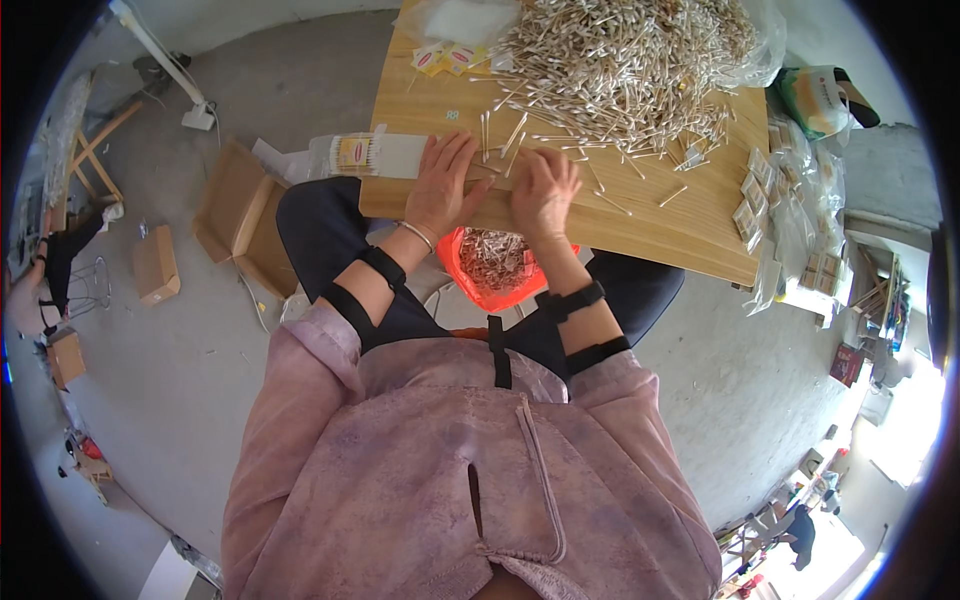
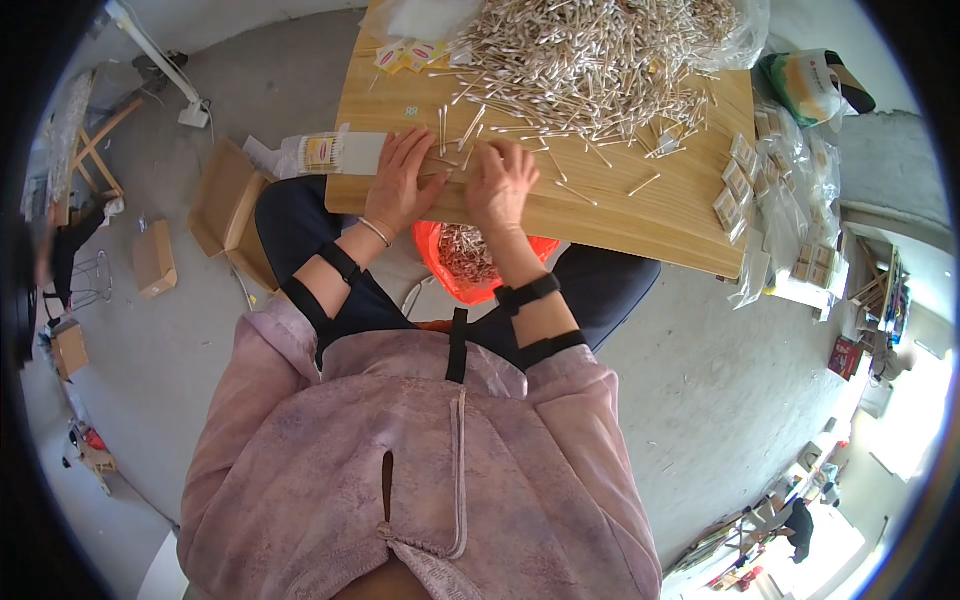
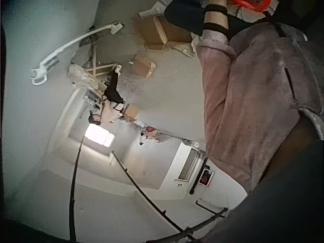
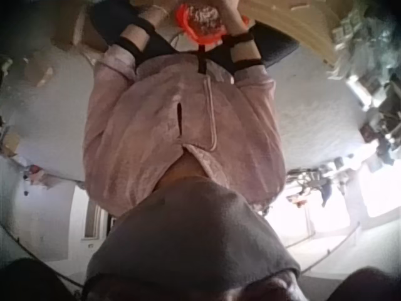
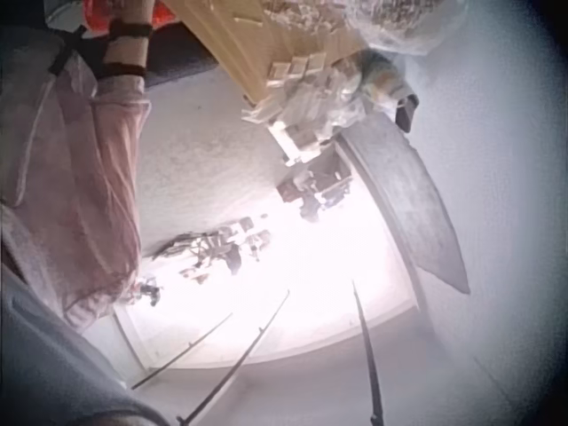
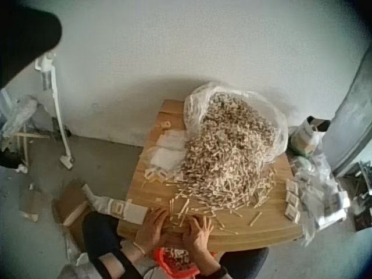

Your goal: Counting and packaging small cotton swabs into individual plastic bags.

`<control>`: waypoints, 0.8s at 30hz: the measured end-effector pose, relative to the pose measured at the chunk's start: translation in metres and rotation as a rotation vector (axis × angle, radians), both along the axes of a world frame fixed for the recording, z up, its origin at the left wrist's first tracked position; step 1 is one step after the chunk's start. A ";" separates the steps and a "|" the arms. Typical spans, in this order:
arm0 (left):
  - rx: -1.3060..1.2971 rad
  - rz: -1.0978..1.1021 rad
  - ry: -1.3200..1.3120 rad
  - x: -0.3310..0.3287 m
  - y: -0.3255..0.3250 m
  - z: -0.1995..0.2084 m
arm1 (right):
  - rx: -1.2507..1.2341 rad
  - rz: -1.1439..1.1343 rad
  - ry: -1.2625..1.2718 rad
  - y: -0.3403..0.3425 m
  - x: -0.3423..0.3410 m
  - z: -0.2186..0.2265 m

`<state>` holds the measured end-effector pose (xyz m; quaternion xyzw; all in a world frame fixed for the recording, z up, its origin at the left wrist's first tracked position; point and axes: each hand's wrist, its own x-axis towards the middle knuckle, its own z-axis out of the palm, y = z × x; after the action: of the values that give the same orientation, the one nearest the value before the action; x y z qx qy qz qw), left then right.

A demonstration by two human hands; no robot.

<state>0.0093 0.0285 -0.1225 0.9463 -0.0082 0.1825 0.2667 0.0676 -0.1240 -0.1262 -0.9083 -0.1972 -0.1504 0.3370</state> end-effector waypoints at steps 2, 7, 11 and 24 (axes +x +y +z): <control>0.000 0.004 0.006 0.001 -0.002 0.002 | -0.027 0.011 -0.024 -0.017 0.002 0.000; -0.002 0.013 -0.036 0.002 0.000 -0.007 | -0.099 -0.029 -0.082 -0.025 0.011 -0.004; -0.032 0.012 -0.048 0.000 0.000 -0.009 | -0.121 -0.158 -0.045 -0.007 0.015 0.006; -0.045 0.040 -0.089 0.000 -0.001 -0.007 | -0.171 -0.054 0.181 0.029 0.032 0.009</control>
<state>0.0091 0.0272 -0.1294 0.9311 0.0030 0.2298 0.2834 0.0998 -0.0951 -0.1175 -0.9485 -0.1535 -0.0595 0.2705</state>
